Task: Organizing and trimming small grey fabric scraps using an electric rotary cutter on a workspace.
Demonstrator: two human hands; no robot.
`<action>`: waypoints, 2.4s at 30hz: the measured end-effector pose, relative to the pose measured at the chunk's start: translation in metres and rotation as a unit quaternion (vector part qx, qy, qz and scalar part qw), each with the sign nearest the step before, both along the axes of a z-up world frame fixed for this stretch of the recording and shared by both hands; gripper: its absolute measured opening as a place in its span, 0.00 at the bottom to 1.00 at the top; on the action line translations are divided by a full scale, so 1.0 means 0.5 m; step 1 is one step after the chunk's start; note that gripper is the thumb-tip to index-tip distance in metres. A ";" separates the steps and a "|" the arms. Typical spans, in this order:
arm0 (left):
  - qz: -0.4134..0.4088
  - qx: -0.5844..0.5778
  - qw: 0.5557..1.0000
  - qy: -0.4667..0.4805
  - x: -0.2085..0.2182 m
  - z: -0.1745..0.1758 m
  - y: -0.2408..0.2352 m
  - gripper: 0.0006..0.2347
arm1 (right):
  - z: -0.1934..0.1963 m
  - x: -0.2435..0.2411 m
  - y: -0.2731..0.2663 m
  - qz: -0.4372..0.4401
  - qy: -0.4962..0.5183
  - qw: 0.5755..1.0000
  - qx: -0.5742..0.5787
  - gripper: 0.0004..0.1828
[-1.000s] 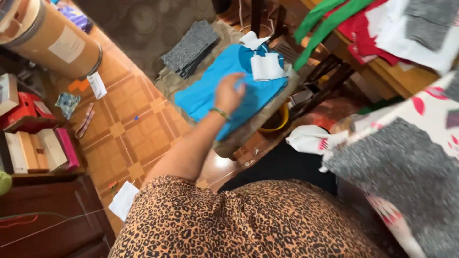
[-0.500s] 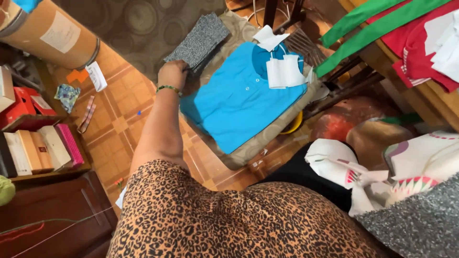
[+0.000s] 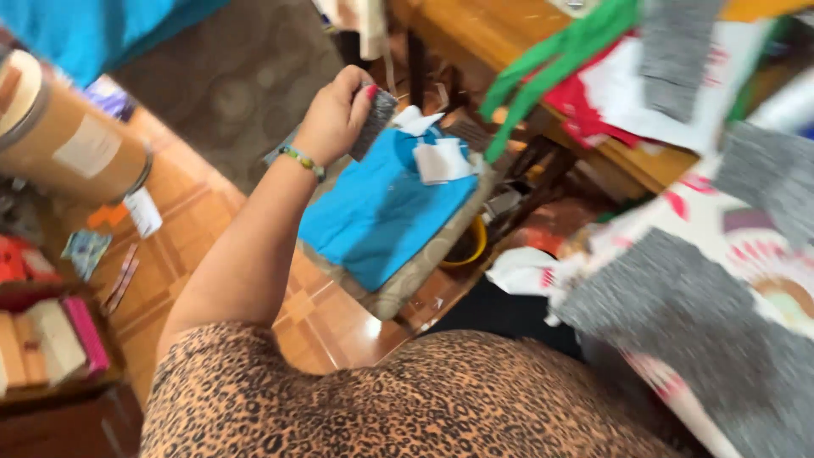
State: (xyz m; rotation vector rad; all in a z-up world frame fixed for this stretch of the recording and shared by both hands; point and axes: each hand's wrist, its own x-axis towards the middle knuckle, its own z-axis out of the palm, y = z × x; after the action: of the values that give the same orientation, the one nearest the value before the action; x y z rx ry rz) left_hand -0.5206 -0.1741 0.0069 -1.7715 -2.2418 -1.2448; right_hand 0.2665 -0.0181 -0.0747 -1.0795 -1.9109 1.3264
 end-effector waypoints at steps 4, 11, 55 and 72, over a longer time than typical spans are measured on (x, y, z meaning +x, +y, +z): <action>-0.195 0.019 0.979 -0.055 0.308 0.227 -0.012 0.08 | 0.169 -0.110 -0.191 -0.089 0.036 0.995 -0.012 0.18; -0.477 0.012 0.838 -0.265 0.675 0.290 -0.070 0.16 | 0.251 -0.323 -0.308 0.171 0.361 0.864 -0.306 0.51; -0.672 0.022 0.739 -0.035 0.837 0.273 -0.077 0.18 | 0.340 -0.086 -0.401 0.012 0.119 0.975 0.184 0.08; -0.329 -0.187 0.862 -0.337 0.736 0.127 0.168 0.26 | 0.227 -0.007 -0.192 -0.333 -0.172 0.921 0.101 0.17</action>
State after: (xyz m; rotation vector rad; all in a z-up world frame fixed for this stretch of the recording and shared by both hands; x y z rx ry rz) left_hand -0.1524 -0.0901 0.0705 -2.7729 -2.3856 -1.8908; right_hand 0.2632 -0.1140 0.0388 -1.7311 -1.6171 0.5722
